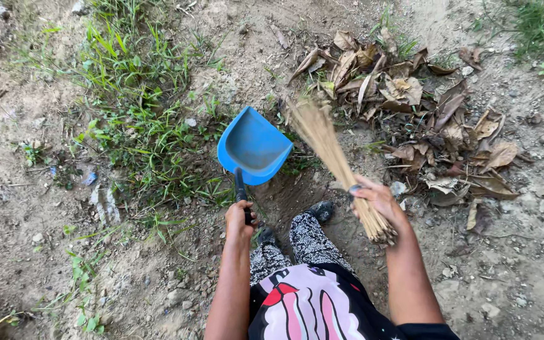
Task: The person sweeps dry leaves and debris on a dirt ground using a traditional broom and a blue dustpan. They gather the leaves into a pile, sweep them into the dustpan, and carry the dustpan to a nearby pile of wood and debris to empty the contents.
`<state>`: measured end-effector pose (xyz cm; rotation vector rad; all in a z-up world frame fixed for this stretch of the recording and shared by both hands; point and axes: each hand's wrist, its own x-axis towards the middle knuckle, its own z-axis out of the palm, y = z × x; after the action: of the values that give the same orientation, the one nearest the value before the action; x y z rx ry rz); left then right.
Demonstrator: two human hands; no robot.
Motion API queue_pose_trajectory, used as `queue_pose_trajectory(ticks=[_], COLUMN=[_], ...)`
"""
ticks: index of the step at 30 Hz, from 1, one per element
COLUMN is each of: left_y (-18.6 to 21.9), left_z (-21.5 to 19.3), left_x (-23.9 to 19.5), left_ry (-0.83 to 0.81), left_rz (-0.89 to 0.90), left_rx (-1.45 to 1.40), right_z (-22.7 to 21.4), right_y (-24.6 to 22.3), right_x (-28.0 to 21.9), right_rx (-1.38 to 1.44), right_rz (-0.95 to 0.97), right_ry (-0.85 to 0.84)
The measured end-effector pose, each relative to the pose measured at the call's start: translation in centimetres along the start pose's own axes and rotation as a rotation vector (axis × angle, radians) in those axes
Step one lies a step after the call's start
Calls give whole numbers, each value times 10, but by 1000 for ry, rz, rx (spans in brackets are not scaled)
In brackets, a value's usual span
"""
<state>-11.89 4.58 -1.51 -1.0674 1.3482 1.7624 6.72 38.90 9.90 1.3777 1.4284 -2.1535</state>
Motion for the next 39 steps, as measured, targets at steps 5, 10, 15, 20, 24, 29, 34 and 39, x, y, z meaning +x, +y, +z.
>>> queue_pose_trajectory(ticks=[5, 10, 15, 20, 24, 29, 34, 39], left_y=[-6, -3, -2, -5, -2, 1, 23, 47], left_z=[23, 39, 52, 54, 54, 51, 48, 53], left_x=[-1, -9, -10, -9, -8, 4, 21, 24], left_ry=[37, 47, 52, 28, 25, 47, 2, -11], left_rz=[-4, 14, 24, 27, 32, -17, 10, 27], left_rx=[34, -31, -24, -66, -39, -7, 10, 52], right_z=[-16, -78, -68, -37, -17, -2, -61, -44], right_y=[22, 9, -14, -19, -16, 7, -23, -78], right_x=[55, 61, 46, 13, 30, 108, 126, 67], right_rx=[58, 119, 66, -116, 23, 53, 123, 66], right_rz=[79, 37, -37, -70, 2, 69, 66, -261], right_ry=[7, 178, 201, 143, -63, -13, 61, 255])
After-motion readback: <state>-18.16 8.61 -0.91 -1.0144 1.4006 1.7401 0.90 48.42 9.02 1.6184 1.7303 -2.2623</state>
